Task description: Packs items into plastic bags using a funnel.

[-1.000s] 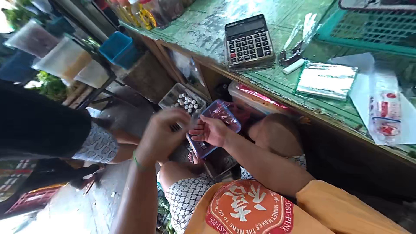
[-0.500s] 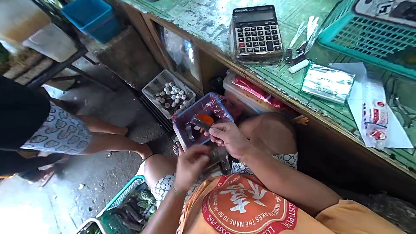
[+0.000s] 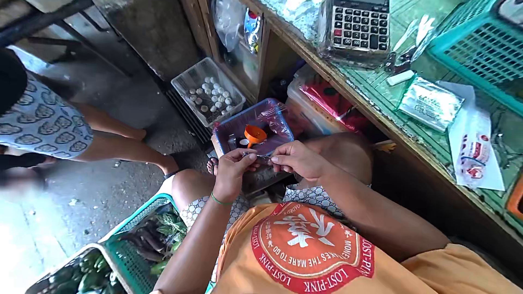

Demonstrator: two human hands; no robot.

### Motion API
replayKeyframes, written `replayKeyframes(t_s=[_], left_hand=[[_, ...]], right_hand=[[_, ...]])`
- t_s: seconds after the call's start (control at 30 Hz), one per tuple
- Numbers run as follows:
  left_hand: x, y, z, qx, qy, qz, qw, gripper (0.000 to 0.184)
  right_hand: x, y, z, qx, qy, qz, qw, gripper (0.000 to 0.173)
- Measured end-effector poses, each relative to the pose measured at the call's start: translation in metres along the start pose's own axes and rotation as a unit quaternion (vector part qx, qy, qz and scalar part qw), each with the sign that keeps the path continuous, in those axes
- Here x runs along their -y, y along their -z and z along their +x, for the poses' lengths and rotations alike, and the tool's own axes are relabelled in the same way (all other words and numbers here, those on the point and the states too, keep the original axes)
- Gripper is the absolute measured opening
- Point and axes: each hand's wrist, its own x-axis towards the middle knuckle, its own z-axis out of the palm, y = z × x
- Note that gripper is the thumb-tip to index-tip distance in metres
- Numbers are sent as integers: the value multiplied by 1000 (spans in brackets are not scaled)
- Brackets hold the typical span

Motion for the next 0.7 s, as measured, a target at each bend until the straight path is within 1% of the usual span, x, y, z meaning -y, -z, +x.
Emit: replayKeyframes(t_s=[0.07, 0.17, 0.23, 0.3, 0.33, 0.4, 0.47, 0.57, 0.7], left_hand=[[7, -1, -1, -1, 7, -12, 1000, 11], [26, -2, 0, -4, 66, -46, 997, 17], [39, 0, 0, -17, 101, -74, 992, 21], [45, 3, -2, -31, 92, -91, 991, 18], [46, 4, -2, -30, 76, -89, 993, 15], [48, 4, -5, -33, 43, -78, 996, 11], [49, 3, -5, -38, 23, -71, 997, 9], [48, 0, -5, -45, 20, -75, 996, 9], [47, 1, -4, -55, 26, -94, 994, 12]], right_hand=[[1, 0, 2, -18, -6, -25, 1000, 19], [2, 0, 7, -45, 9, -68, 997, 24], [5, 3, 9, -28, -9, -102, 994, 25], [9, 5, 10, -11, -45, -147, 988, 17], [11, 4, 11, -18, -58, -180, 982, 13], [14, 2, 14, -35, -75, -253, 964, 12], [18, 1, 17, -24, -75, -295, 952, 14], [20, 0, 22, -14, -52, -280, 959, 14], [17, -3, 26, -8, -44, -268, 962, 18]])
